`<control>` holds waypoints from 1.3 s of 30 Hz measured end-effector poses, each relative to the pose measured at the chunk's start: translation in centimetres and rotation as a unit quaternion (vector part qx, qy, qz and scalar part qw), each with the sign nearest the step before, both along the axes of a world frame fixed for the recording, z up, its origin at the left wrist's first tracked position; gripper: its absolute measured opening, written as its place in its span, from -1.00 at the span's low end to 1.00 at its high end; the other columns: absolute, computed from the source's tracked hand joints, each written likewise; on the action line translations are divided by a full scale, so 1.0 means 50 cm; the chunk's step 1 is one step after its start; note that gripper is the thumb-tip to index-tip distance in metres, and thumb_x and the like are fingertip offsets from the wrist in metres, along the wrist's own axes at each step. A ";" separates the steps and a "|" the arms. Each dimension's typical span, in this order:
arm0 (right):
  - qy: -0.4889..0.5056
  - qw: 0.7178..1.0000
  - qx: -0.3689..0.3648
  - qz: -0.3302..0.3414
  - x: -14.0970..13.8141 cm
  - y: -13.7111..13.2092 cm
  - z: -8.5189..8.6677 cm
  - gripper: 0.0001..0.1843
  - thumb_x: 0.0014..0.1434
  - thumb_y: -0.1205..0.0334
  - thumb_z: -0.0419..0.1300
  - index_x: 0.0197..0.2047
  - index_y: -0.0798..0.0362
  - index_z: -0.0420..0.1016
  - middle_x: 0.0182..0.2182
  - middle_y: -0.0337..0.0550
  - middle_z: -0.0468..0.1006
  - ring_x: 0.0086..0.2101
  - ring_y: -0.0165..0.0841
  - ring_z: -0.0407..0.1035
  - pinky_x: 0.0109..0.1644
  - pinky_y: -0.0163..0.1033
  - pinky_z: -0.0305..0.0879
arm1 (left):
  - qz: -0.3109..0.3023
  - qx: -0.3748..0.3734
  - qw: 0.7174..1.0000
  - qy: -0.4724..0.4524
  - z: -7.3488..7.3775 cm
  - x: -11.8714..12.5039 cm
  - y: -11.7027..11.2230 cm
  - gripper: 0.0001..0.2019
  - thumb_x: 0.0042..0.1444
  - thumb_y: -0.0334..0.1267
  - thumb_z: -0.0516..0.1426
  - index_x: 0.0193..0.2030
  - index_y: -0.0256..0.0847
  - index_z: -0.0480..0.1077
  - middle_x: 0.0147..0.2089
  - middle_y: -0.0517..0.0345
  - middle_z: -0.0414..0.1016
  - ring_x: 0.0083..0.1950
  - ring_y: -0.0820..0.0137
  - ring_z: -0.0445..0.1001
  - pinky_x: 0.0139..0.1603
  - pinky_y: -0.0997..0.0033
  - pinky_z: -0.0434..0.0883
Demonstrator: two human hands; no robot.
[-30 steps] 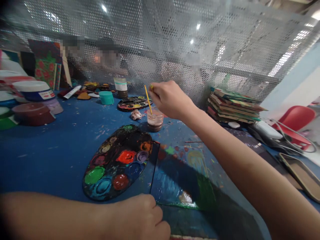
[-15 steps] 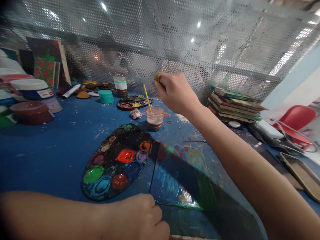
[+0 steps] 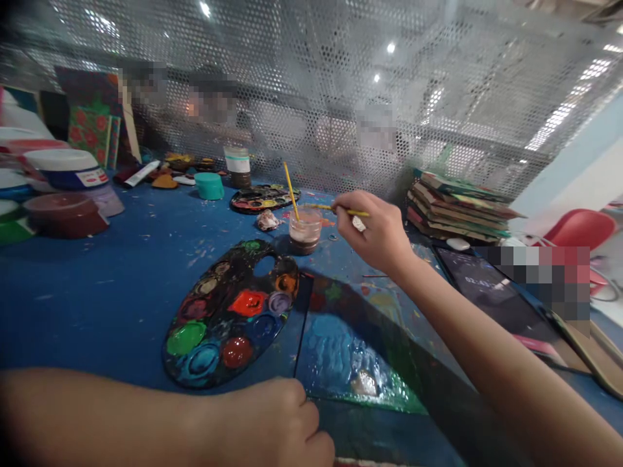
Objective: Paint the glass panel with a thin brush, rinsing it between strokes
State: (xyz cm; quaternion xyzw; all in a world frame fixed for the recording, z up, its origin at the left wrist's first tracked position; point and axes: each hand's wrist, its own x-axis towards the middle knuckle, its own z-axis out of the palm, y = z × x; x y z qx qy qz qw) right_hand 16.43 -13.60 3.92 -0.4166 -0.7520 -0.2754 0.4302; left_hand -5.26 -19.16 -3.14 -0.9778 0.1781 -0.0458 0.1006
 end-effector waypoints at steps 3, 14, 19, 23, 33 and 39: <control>-0.028 0.999 -0.018 0.007 0.008 -0.026 -0.027 -0.86 0.20 0.40 0.11 -0.24 -0.01 0.46 -0.41 -0.17 0.58 -0.40 -0.37 0.48 -0.29 -0.28 0.41 | -0.011 -0.008 0.999 0.029 0.003 0.000 0.000 -0.74 0.07 -0.39 0.18 -0.56 -0.20 0.19 -0.59 0.30 0.18 -0.64 0.48 0.16 -0.75 0.35 -0.09; 0.021 0.999 -0.048 -0.002 0.016 -0.088 -0.017 -0.81 0.17 0.42 0.14 -0.22 -0.04 0.50 -0.39 -0.23 0.60 -0.38 -0.39 0.51 -0.19 -0.29 0.45 | -0.009 -0.015 1.000 0.025 0.003 0.003 0.004 -0.80 0.03 -0.43 0.18 -0.53 -0.21 0.25 -0.58 0.30 0.22 -0.63 0.48 0.23 -0.76 0.37 -0.03; 0.008 0.998 -0.063 -0.006 0.015 -0.077 -0.015 -0.81 0.14 0.41 0.16 -0.23 -0.04 0.51 -0.38 -0.22 0.62 -0.38 -0.37 0.52 -0.21 -0.28 0.46 | -0.017 -0.015 1.000 0.008 0.001 0.006 0.003 -0.78 0.07 -0.40 0.17 -0.53 -0.19 0.24 -0.58 0.31 0.21 -0.64 0.48 0.23 -0.77 0.37 -0.04; 0.016 0.996 -0.082 0.014 0.017 -0.088 -0.010 -0.80 0.11 0.43 0.14 -0.26 -0.04 0.50 -0.36 -0.20 0.60 -0.34 -0.34 0.53 -0.20 -0.24 0.45 | -0.007 -0.012 0.999 0.050 0.005 0.003 0.001 -0.83 0.03 -0.42 0.18 -0.50 -0.20 0.27 -0.57 0.29 0.26 -0.61 0.47 0.24 -0.75 0.36 -0.04; 0.039 0.995 -0.086 0.037 0.024 -0.093 -0.011 -0.81 0.11 0.46 0.15 -0.28 -0.01 0.48 -0.35 -0.18 0.59 -0.27 -0.31 0.53 -0.13 -0.22 0.44 | -0.004 -0.013 1.000 0.015 -0.001 0.000 -0.001 -0.77 0.05 -0.41 0.18 -0.55 -0.20 0.22 -0.60 0.30 0.23 -0.63 0.49 0.23 -0.76 0.35 -0.05; 0.013 0.996 -0.070 0.051 0.025 -0.093 -0.010 -0.78 0.10 0.48 0.14 -0.25 -0.02 0.48 -0.30 -0.14 0.60 -0.25 -0.30 0.54 -0.11 -0.19 0.45 | -0.017 -0.021 0.999 -0.037 -0.006 -0.004 0.004 -0.75 0.07 -0.40 0.19 -0.55 -0.20 0.22 -0.59 0.32 0.21 -0.64 0.50 0.22 -0.76 0.36 -0.05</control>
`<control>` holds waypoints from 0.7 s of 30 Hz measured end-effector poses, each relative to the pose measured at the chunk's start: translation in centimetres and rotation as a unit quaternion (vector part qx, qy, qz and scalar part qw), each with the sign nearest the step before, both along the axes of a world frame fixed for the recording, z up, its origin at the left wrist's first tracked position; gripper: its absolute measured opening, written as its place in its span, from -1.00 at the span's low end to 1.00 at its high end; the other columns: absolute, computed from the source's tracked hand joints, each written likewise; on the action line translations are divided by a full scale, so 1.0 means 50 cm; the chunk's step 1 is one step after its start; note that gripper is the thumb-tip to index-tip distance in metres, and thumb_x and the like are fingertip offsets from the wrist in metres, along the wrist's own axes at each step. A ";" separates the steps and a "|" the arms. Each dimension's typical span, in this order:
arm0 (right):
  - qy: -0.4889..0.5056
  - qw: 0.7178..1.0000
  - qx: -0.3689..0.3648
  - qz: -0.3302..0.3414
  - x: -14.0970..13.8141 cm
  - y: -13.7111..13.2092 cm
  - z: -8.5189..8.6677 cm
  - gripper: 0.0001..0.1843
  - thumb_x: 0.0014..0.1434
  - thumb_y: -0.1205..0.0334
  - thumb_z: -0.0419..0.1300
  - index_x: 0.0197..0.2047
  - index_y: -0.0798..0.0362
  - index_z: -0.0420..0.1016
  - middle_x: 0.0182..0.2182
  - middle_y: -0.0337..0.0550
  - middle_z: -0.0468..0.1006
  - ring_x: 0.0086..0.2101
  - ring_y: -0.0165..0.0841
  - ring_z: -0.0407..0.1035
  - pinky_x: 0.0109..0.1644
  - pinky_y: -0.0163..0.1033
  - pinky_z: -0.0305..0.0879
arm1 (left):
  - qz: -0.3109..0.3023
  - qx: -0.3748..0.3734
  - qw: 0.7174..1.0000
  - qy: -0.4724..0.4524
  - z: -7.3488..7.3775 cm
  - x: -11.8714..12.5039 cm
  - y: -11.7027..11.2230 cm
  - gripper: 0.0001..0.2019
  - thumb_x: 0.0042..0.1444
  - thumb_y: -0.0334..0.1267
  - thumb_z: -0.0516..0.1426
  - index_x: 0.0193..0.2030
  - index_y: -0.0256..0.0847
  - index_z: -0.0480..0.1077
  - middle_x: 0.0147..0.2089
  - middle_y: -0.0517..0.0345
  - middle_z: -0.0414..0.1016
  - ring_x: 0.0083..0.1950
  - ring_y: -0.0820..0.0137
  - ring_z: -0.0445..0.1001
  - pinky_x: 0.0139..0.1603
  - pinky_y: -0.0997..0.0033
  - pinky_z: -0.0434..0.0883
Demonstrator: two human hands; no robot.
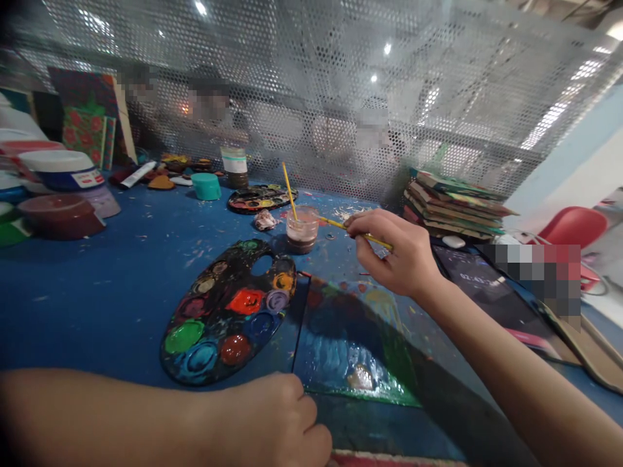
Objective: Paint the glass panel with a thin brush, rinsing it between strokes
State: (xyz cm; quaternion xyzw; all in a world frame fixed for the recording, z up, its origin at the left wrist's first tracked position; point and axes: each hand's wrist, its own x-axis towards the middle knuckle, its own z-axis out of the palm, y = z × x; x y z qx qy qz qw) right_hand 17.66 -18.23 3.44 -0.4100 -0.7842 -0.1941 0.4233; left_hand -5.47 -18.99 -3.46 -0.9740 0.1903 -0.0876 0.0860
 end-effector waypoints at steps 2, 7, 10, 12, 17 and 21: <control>-0.018 1.000 -0.011 0.002 0.001 0.000 0.002 -0.78 0.09 0.47 0.13 -0.25 -0.01 0.48 -0.29 -0.12 0.61 -0.25 -0.30 0.54 -0.12 -0.19 0.46 | 0.005 0.004 1.000 0.001 -0.002 -0.001 0.001 -0.75 0.03 -0.40 0.20 -0.56 -0.20 0.22 -0.60 0.32 0.21 -0.64 0.49 0.22 -0.76 0.36 -0.04; 0.008 1.000 -0.015 0.007 0.003 -0.001 0.002 -0.77 0.09 0.45 0.13 -0.26 -0.05 0.50 -0.30 -0.17 0.61 -0.25 -0.30 0.55 -0.12 -0.18 0.47 | 0.003 -0.003 1.000 -0.004 -0.008 0.000 -0.001 -0.77 -0.01 -0.40 0.22 -0.55 -0.20 0.23 -0.60 0.31 0.21 -0.63 0.48 0.21 -0.76 0.35 -0.01; 0.009 1.000 -0.020 0.008 0.003 0.001 0.000 -0.77 0.09 0.45 0.13 -0.26 -0.05 0.50 -0.29 -0.17 0.62 -0.24 -0.31 0.55 -0.12 -0.17 0.48 | 0.000 -0.004 0.999 -0.034 -0.011 0.000 -0.001 -0.74 0.03 -0.38 0.20 -0.56 -0.19 0.20 -0.60 0.32 0.18 -0.64 0.49 0.20 -0.76 0.36 -0.02; 0.006 1.000 -0.027 0.007 0.002 0.001 -0.001 -0.78 0.10 0.45 0.13 -0.27 -0.03 0.51 -0.28 -0.17 0.63 -0.24 -0.31 0.55 -0.12 -0.17 0.48 | 0.004 -0.001 1.000 -0.023 -0.010 0.000 0.000 -0.74 0.01 -0.38 0.21 -0.57 -0.20 0.21 -0.60 0.31 0.18 -0.64 0.49 0.21 -0.76 0.35 -0.03; 0.138 0.989 -0.032 -0.038 -0.007 0.005 -0.015 -0.86 0.13 0.38 0.19 -0.28 -0.02 0.54 -0.38 -0.23 0.63 -0.36 -0.36 0.56 -0.24 -0.29 0.50 | 0.012 0.004 1.000 -0.021 -0.009 -0.002 0.001 -0.73 0.00 -0.38 0.23 -0.58 -0.20 0.20 -0.60 0.31 0.17 -0.64 0.49 0.19 -0.76 0.35 -0.04; 0.227 0.971 -0.051 -0.056 -0.011 0.008 -0.032 -0.94 0.18 0.29 0.22 -0.32 -0.02 0.53 -0.51 -0.28 0.59 -0.50 -0.41 0.54 -0.44 -0.39 0.46 | 0.007 0.001 0.998 -0.068 -0.012 -0.003 -0.001 -0.68 0.08 -0.32 0.21 -0.58 -0.19 0.16 -0.59 0.32 0.15 -0.65 0.50 0.19 -0.76 0.37 -0.03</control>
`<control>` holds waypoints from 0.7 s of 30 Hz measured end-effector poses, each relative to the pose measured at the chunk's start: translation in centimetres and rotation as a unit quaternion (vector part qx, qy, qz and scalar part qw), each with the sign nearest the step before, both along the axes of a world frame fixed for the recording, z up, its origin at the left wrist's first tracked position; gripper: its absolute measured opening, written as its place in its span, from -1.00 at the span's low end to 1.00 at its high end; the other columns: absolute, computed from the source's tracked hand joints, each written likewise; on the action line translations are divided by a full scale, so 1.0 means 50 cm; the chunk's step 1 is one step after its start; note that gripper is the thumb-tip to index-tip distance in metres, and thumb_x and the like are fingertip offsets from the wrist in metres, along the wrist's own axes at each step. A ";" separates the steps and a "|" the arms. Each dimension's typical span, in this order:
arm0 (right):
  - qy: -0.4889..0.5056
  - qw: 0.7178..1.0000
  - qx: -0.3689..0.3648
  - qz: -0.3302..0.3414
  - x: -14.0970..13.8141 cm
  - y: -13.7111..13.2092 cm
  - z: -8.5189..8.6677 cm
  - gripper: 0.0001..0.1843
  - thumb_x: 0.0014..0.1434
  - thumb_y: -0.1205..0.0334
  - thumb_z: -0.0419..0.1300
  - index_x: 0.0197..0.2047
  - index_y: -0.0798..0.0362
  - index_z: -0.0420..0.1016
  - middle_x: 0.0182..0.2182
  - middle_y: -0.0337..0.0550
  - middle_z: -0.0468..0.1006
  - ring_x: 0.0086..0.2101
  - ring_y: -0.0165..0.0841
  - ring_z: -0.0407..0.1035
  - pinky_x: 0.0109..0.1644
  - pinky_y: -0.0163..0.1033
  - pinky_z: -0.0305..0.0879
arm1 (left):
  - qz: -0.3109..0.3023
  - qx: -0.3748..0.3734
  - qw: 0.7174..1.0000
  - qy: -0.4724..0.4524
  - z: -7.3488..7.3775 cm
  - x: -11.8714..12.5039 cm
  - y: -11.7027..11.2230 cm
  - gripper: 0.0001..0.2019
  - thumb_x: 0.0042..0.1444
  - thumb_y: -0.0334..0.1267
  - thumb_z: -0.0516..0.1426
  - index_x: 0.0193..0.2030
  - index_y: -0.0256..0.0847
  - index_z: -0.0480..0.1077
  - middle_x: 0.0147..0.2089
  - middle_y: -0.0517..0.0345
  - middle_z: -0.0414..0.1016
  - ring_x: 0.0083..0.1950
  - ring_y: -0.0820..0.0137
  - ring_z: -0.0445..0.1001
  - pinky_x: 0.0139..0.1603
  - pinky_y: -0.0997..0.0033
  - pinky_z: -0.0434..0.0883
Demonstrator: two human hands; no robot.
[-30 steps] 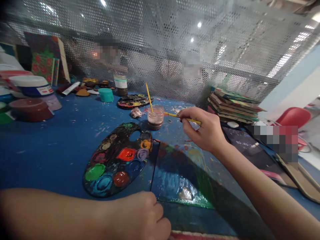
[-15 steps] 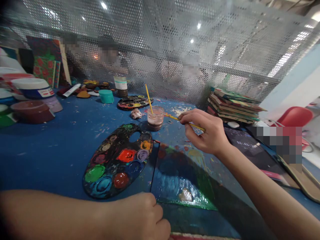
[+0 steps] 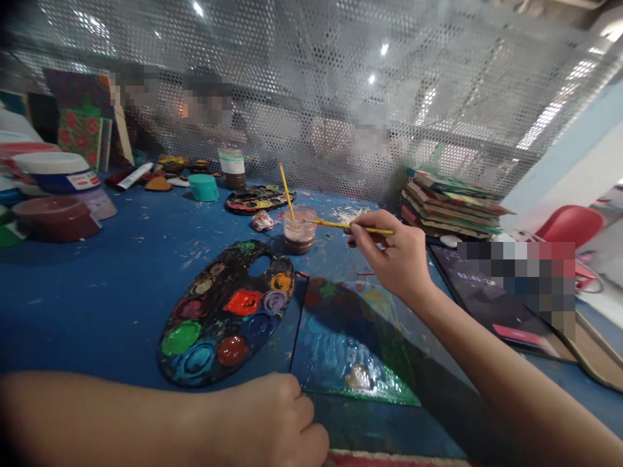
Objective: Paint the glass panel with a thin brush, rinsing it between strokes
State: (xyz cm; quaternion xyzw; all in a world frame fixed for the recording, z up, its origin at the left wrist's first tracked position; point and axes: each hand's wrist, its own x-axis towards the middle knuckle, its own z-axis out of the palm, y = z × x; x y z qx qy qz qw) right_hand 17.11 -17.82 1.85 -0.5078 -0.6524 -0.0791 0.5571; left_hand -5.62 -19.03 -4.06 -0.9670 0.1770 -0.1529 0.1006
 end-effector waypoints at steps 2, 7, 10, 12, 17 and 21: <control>0.016 1.000 0.001 0.005 0.000 -0.001 -0.005 -0.93 0.20 0.28 0.21 -0.33 -0.02 0.52 -0.51 -0.27 0.60 -0.50 -0.40 0.55 -0.43 -0.38 0.47 | -0.005 0.000 1.000 0.004 -0.002 -0.001 -0.001 -0.67 0.04 -0.33 0.23 -0.59 -0.19 0.15 -0.59 0.32 0.16 -0.64 0.50 0.18 -0.75 0.37 -0.02; 0.105 0.994 0.018 0.030 -0.005 -0.002 -0.006 -0.92 0.19 0.22 0.24 -0.35 -0.03 0.50 -0.49 -0.25 0.61 -0.52 -0.37 0.53 -0.44 -0.32 0.51 | -0.004 0.000 1.000 -0.008 -0.004 -0.001 0.000 -0.67 0.08 -0.32 0.21 -0.58 -0.19 0.14 -0.59 0.31 0.13 -0.64 0.49 0.16 -0.76 0.38 0.03; 0.168 0.985 0.012 0.046 -0.013 0.004 -0.005 -0.89 0.16 0.20 0.27 -0.38 -0.01 0.49 -0.50 -0.25 0.61 -0.54 -0.36 0.52 -0.44 -0.27 0.54 | -0.008 -0.007 1.000 -0.016 -0.006 0.000 0.002 -0.68 0.11 -0.31 0.19 -0.58 -0.19 0.14 -0.59 0.31 0.11 -0.65 0.49 0.15 -0.76 0.40 0.03; 0.213 0.976 0.017 0.050 -0.018 0.009 -0.005 -0.85 0.15 0.18 0.29 -0.41 0.01 0.47 -0.51 -0.26 0.61 -0.55 -0.37 0.51 -0.45 -0.25 0.55 | -0.009 -0.007 1.000 -0.012 -0.007 0.000 0.003 -0.68 0.07 -0.33 0.20 -0.58 -0.19 0.14 -0.59 0.31 0.10 -0.65 0.49 0.15 -0.76 0.39 0.03; 0.284 0.957 0.034 0.040 -0.022 0.017 -0.015 -0.76 0.10 0.12 0.33 -0.50 0.00 0.41 -0.59 -0.29 0.57 -0.63 -0.38 0.46 -0.56 -0.28 0.50 | -0.006 0.005 1.000 -0.017 -0.005 -0.001 0.005 -0.67 0.07 -0.31 0.19 -0.58 -0.18 0.12 -0.59 0.31 0.10 -0.65 0.48 0.13 -0.76 0.39 0.01; 0.295 0.952 0.068 0.033 -0.029 0.019 -0.024 -0.81 0.10 0.14 0.34 -0.45 0.00 0.45 -0.56 -0.29 0.59 -0.60 -0.37 0.49 -0.50 -0.27 0.53 | -0.009 0.007 1.000 -0.027 -0.006 -0.002 0.004 -0.66 0.10 -0.29 0.19 -0.58 -0.19 0.12 -0.58 0.31 0.10 -0.65 0.49 0.15 -0.75 0.39 0.01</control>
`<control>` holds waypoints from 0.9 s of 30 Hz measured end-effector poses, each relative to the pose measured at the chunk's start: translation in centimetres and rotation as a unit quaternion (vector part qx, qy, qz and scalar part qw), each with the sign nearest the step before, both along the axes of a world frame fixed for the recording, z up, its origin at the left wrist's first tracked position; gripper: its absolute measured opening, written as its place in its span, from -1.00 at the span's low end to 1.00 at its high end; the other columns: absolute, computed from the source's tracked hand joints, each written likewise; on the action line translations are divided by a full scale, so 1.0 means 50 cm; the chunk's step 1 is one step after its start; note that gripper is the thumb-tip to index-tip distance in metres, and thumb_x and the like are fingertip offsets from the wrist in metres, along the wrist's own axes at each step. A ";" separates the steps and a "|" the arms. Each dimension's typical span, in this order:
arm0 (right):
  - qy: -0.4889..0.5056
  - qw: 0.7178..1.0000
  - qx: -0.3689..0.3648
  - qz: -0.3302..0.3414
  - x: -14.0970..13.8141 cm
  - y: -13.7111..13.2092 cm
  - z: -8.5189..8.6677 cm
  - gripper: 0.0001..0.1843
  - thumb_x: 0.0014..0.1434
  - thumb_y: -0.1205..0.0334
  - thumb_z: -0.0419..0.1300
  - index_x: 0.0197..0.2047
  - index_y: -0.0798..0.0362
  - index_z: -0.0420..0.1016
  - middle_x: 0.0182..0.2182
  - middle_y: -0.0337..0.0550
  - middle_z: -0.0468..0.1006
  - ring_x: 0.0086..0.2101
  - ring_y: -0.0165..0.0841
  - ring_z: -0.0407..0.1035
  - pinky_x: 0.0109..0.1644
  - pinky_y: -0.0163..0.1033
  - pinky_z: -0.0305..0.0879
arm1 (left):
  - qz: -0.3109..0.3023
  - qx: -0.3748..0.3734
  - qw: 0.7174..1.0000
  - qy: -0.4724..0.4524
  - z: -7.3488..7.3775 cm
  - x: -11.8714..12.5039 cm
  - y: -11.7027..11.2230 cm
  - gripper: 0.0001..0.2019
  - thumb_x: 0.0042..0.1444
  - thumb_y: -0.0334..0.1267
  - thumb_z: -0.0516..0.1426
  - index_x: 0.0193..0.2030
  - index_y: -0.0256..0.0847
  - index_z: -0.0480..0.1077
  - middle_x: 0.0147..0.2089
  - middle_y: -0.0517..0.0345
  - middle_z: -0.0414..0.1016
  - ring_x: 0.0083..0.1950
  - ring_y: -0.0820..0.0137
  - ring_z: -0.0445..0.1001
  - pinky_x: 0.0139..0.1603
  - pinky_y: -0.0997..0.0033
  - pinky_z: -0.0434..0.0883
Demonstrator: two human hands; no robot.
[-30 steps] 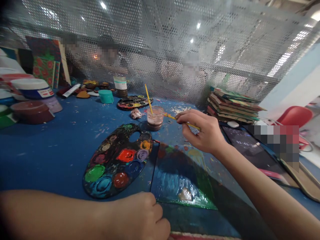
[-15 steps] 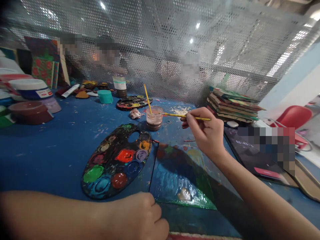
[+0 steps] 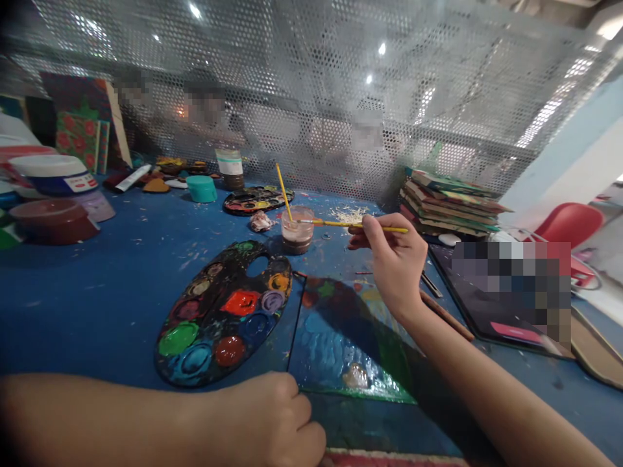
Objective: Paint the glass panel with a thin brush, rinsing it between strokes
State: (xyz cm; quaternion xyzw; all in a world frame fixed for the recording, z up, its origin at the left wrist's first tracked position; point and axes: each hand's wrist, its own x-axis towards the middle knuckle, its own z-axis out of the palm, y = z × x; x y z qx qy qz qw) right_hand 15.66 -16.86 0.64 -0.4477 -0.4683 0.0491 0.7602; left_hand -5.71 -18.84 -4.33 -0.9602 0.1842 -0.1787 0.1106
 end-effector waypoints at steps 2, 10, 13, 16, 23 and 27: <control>0.002 1.000 0.018 -0.006 -0.003 0.002 -0.002 -0.83 0.11 0.14 0.33 -0.42 0.00 0.47 -0.55 -0.30 0.59 -0.58 -0.38 0.50 -0.48 -0.27 0.54 | 0.005 -0.002 1.000 0.002 0.000 0.000 -0.001 -0.67 0.10 -0.28 0.19 -0.57 -0.19 0.13 -0.57 0.31 0.11 -0.64 0.49 0.16 -0.75 0.39 0.02; -0.041 0.999 0.001 -0.008 0.006 -0.004 -0.010 -0.82 0.16 0.12 0.28 -0.42 0.00 0.46 -0.55 -0.29 0.57 -0.58 -0.37 0.49 -0.48 -0.24 0.54 | 0.006 -0.003 1.000 0.006 0.001 0.000 -0.001 -0.66 0.11 -0.29 0.17 -0.58 -0.19 0.10 -0.58 0.30 0.10 -0.65 0.48 0.15 -0.74 0.39 0.01; -0.046 0.998 0.022 -0.024 0.011 -0.010 -0.013 -0.82 0.18 0.11 0.26 -0.41 -0.02 0.46 -0.54 -0.29 0.56 -0.58 -0.37 0.49 -0.48 -0.24 0.54 | 0.001 -0.010 1.000 0.010 0.000 0.001 0.000 -0.68 0.09 -0.31 0.17 -0.57 -0.18 0.12 -0.58 0.30 0.11 -0.65 0.48 0.15 -0.74 0.39 -0.01; -0.052 0.998 0.019 -0.020 0.013 -0.008 -0.015 -0.82 0.19 0.09 0.25 -0.38 -0.02 0.46 -0.51 -0.28 0.58 -0.56 -0.37 0.51 -0.45 -0.24 0.54 | 0.000 -0.016 1.000 0.020 0.000 0.000 0.001 -0.80 0.09 -0.31 0.16 -0.49 -0.16 0.22 -0.56 0.30 0.16 -0.63 0.44 0.17 -0.73 0.36 -0.02; -0.036 0.999 0.030 -0.010 0.044 -0.026 -0.007 -0.83 0.20 0.14 0.23 -0.39 0.01 0.46 -0.53 -0.27 0.57 -0.54 -0.36 0.51 -0.46 -0.24 0.53 | -0.001 -0.015 0.999 0.046 0.008 -0.005 0.003 -0.85 0.03 -0.32 0.16 -0.48 -0.16 0.26 -0.55 0.28 0.18 -0.62 0.44 0.17 -0.72 0.37 0.01; -0.011 1.000 0.018 -0.018 0.103 -0.050 -0.023 -0.89 0.21 0.18 0.22 -0.31 -0.02 0.55 -0.48 -0.21 0.60 -0.48 -0.33 0.54 -0.42 -0.24 0.52 | 0.012 -0.003 0.996 0.090 0.016 -0.008 0.003 -0.79 -0.15 -0.37 0.22 -0.59 -0.18 0.21 -0.56 0.28 0.19 -0.62 0.47 0.15 -0.73 0.37 0.02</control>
